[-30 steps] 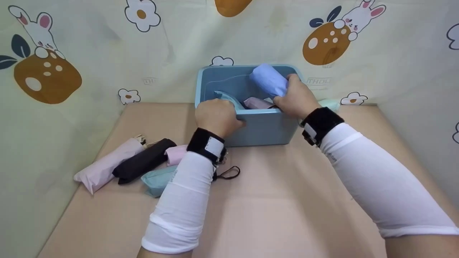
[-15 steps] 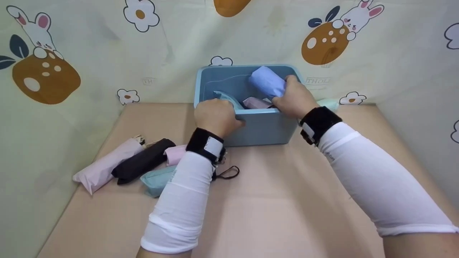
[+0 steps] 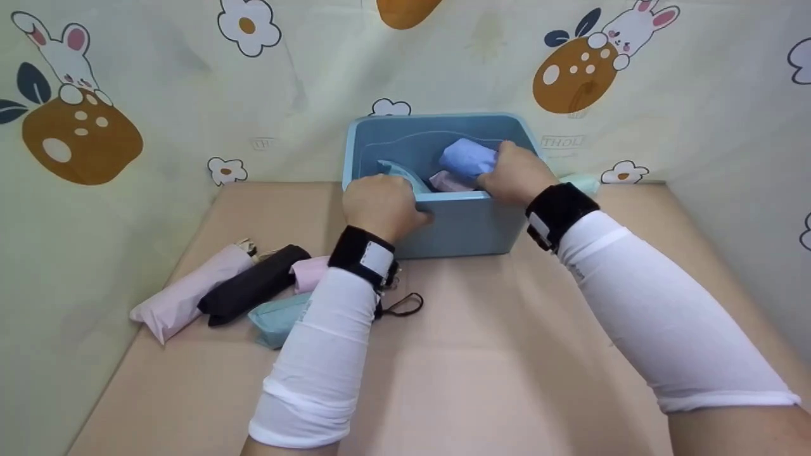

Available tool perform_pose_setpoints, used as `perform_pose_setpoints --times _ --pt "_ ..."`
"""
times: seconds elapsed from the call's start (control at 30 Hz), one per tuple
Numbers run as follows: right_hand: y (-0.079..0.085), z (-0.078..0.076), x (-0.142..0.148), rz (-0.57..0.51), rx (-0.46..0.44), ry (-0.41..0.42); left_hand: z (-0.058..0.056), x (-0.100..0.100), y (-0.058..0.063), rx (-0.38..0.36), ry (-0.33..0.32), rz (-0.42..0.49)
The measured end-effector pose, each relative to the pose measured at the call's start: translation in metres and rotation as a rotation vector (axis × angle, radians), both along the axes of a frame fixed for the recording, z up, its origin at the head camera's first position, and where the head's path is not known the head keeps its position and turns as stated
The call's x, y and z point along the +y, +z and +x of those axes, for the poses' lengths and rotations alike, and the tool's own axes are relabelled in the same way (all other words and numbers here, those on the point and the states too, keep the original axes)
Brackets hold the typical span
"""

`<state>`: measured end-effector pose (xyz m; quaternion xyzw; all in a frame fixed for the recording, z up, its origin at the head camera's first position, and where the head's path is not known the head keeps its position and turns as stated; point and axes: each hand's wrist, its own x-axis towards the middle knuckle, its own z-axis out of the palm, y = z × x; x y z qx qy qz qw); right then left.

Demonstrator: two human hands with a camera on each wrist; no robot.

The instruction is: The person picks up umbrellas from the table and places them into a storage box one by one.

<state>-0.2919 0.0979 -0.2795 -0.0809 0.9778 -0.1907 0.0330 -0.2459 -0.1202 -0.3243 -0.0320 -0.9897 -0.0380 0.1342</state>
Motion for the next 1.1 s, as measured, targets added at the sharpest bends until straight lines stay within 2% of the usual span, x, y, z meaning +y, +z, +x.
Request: perform_pose_setpoints --times 0.2,0.5,0.7,1.1 --pt "0.0014 -0.0011 -0.0028 0.056 -0.005 0.019 -0.0004 -0.0002 0.0001 -0.008 0.004 -0.006" --pt "0.0022 -0.0006 -0.0059 0.063 -0.014 -0.013 -0.0004 0.0002 -0.0007 -0.006 0.01 -0.011" --pt "-0.0008 -0.0019 -0.0062 0.074 0.018 -0.012 -0.0006 -0.0001 -0.0005 -0.011 0.005 -0.014" --pt "-0.0043 -0.0043 -0.001 0.031 0.034 -0.031 -0.0001 0.0001 0.0006 -0.021 0.007 -0.023"
